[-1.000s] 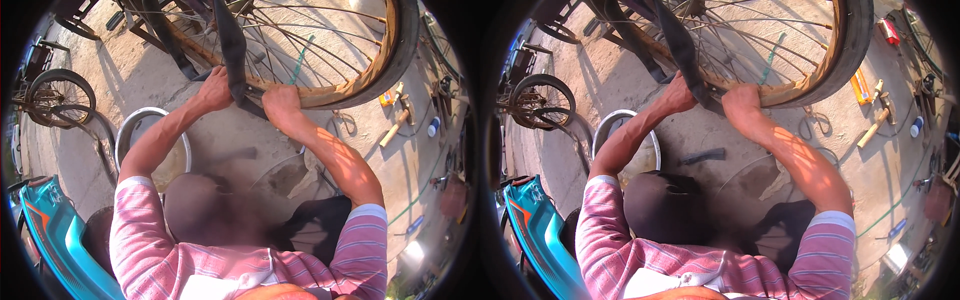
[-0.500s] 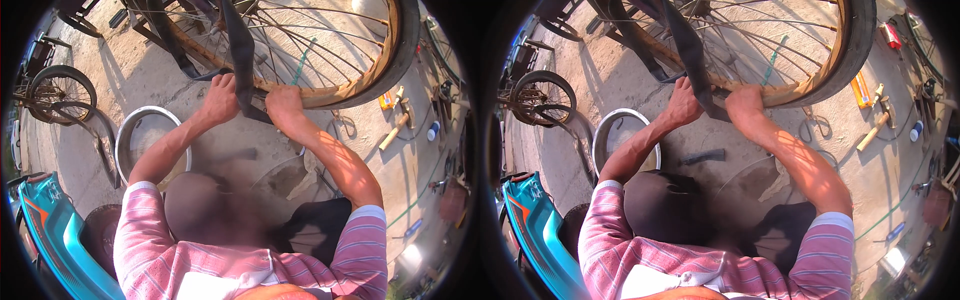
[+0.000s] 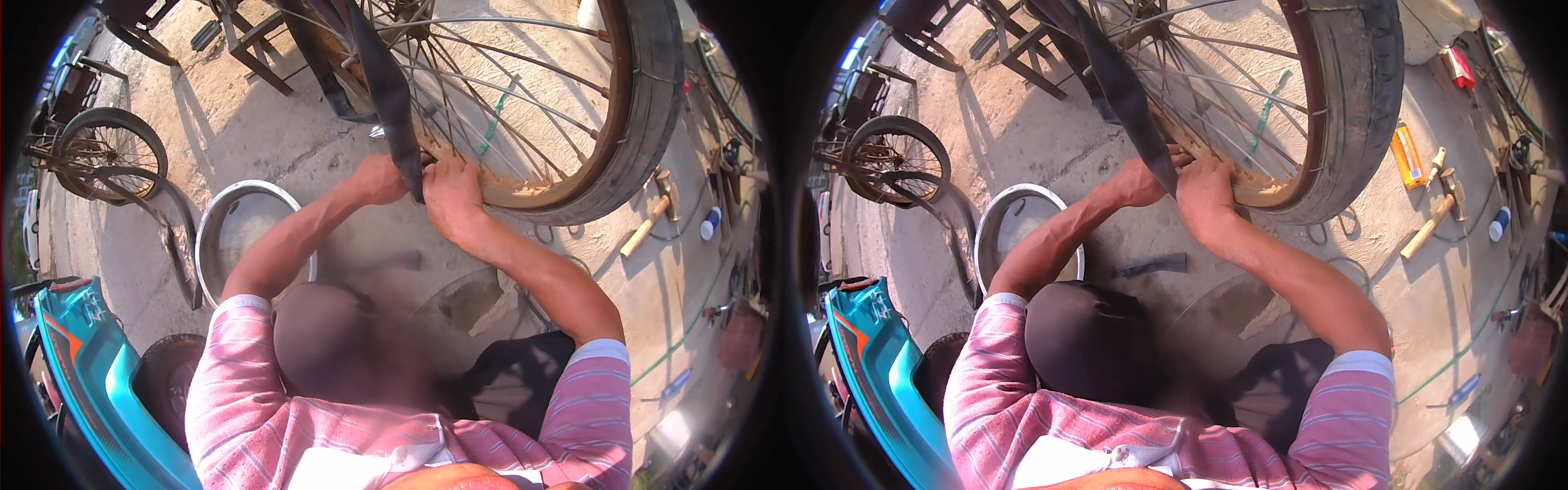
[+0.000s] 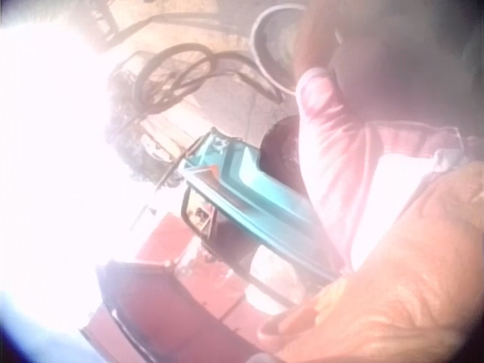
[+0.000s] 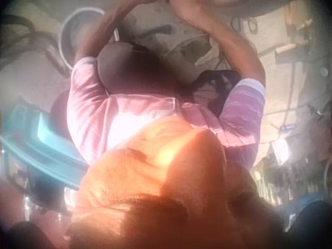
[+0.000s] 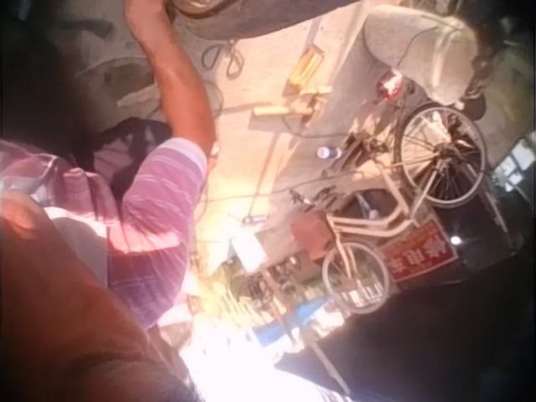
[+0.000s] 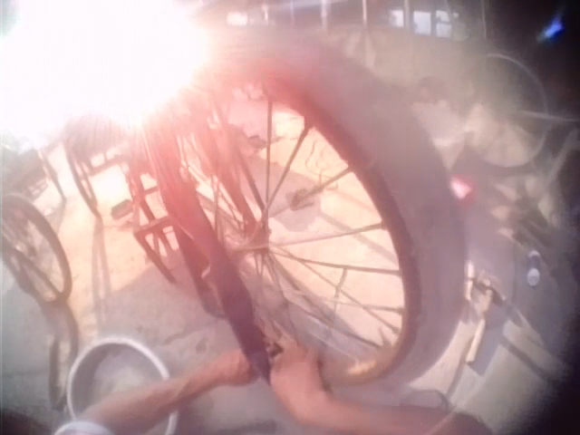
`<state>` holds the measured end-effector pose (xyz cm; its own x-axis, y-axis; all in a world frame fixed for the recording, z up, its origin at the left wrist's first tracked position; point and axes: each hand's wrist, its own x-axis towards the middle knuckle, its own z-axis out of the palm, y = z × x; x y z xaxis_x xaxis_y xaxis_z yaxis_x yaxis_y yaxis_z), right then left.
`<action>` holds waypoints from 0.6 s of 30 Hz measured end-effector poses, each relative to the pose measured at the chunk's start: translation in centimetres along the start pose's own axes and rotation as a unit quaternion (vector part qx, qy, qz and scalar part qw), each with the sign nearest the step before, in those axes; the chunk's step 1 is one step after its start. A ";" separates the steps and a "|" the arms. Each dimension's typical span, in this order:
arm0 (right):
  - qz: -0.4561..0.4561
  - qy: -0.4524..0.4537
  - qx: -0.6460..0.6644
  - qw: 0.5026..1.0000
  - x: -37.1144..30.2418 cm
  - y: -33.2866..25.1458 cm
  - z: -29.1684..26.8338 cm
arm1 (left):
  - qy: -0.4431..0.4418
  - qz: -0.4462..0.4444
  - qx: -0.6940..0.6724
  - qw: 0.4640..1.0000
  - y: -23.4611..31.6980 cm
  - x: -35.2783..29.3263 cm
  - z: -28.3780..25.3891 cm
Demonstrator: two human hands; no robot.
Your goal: The person removes an inner tube from a bicycle wheel, examines the tube, and begins tucking the inner tube back into the tire rim by hand.
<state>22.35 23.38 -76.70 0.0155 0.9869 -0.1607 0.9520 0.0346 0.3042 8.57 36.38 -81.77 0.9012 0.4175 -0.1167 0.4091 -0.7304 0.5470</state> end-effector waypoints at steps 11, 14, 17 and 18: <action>-0.263 -0.343 0.414 0.801 -8.2 8.8 7.0 | 0.002 0.073 0.010 0.997 -2.1 1.0 -1.1; -0.096 -0.315 0.593 0.735 -5.4 15.1 15.9 | 0.013 0.089 0.008 0.996 -1.8 1.6 -0.7; -0.011 -0.187 0.723 0.666 1.2 13.2 11.9 | 0.012 0.068 0.009 0.998 -3.1 0.0 -0.1; -0.011 -0.140 0.746 0.651 3.1 13.1 9.7 | 0.014 0.077 0.005 0.997 -2.7 0.5 -0.2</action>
<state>37.85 25.37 -82.30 -0.1477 0.9142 -0.3773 0.1859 -0.3490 -0.9185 7.89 38.65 -83.19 0.9493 0.3143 -0.0081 0.2671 -0.7926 0.5481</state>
